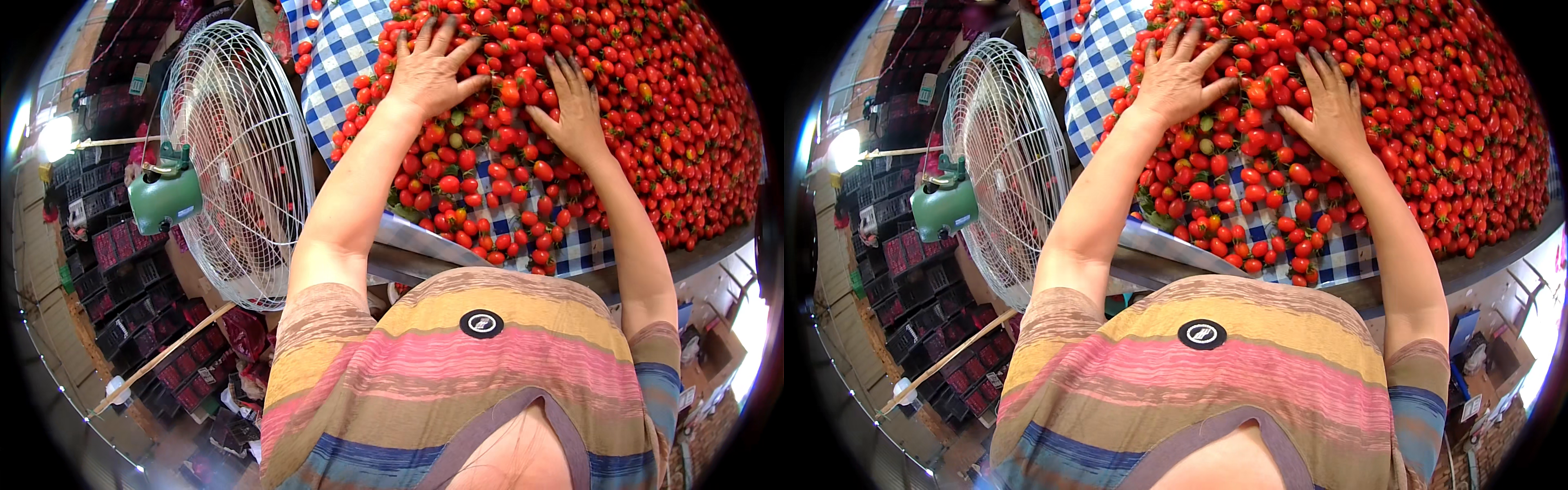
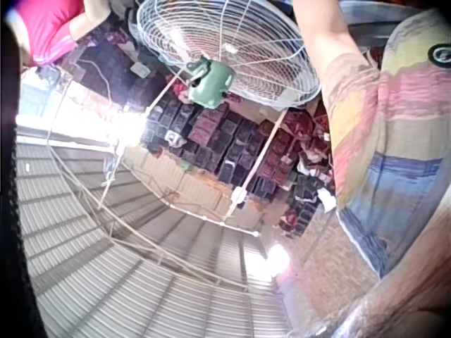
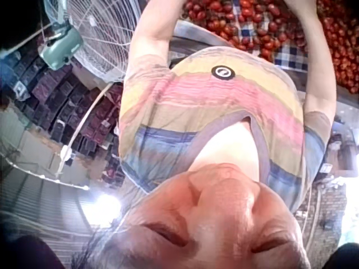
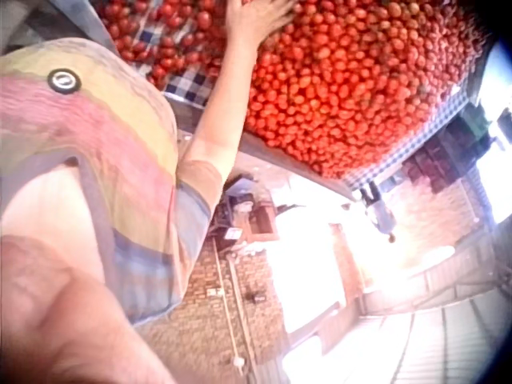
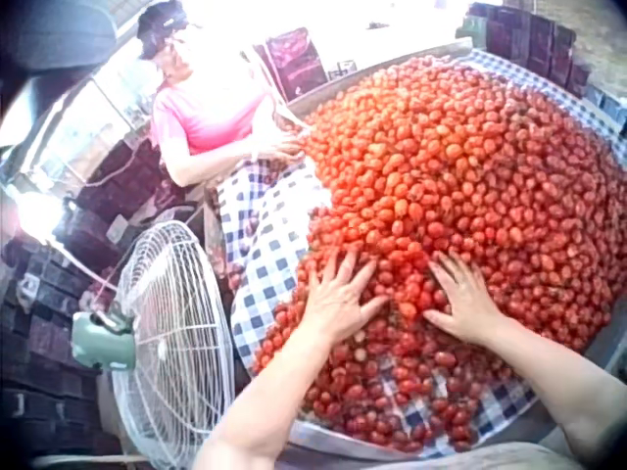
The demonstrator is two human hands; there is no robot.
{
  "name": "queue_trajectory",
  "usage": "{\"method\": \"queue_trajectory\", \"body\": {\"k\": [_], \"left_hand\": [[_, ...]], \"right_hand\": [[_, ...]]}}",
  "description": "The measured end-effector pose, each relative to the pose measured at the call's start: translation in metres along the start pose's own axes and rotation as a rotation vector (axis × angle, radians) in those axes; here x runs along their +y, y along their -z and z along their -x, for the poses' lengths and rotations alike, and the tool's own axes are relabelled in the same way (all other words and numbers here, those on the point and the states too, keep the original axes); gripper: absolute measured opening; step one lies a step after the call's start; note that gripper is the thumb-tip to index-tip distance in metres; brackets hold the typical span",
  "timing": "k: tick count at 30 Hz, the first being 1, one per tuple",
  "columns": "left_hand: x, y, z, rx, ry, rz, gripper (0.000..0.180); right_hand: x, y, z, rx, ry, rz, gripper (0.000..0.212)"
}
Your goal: The person is sorting a large pile of strawberries on a checkered table by hand, gathering some fruit into their hands while moving others across the surface.
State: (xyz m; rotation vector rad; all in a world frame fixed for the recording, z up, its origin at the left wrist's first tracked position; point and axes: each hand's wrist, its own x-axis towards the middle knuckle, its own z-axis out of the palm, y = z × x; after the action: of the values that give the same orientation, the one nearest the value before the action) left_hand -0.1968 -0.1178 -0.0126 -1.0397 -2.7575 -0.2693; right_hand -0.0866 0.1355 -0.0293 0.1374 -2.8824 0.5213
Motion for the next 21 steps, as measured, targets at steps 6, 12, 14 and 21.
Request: {"method": "queue_trajectory", "body": {"k": [6, 12, 14, 21], "left_hand": [[0.03, 0.022, 0.072, -0.057, -0.028, 0.141, 0.069], [0.074, 0.047, 0.151, -0.114, -0.098, 0.323, 0.05], [0.053, 0.053, 0.139, 0.024, -0.051, 0.359, 0.041], [-0.044, 0.039, 0.068, 0.046, 0.312, 0.095, 0.036]], "right_hand": [[-0.039, 0.006, 0.008, -0.144, 0.116, 0.02, 0.076], [-0.025, 0.036, 0.043, -0.324, 0.165, 0.078, 0.062], [-0.031, 0.044, 0.057, -0.359, 0.204, 0.035, 0.061], [-0.069, 0.071, 0.072, -0.556, 0.183, -0.102, 0.046]]}}
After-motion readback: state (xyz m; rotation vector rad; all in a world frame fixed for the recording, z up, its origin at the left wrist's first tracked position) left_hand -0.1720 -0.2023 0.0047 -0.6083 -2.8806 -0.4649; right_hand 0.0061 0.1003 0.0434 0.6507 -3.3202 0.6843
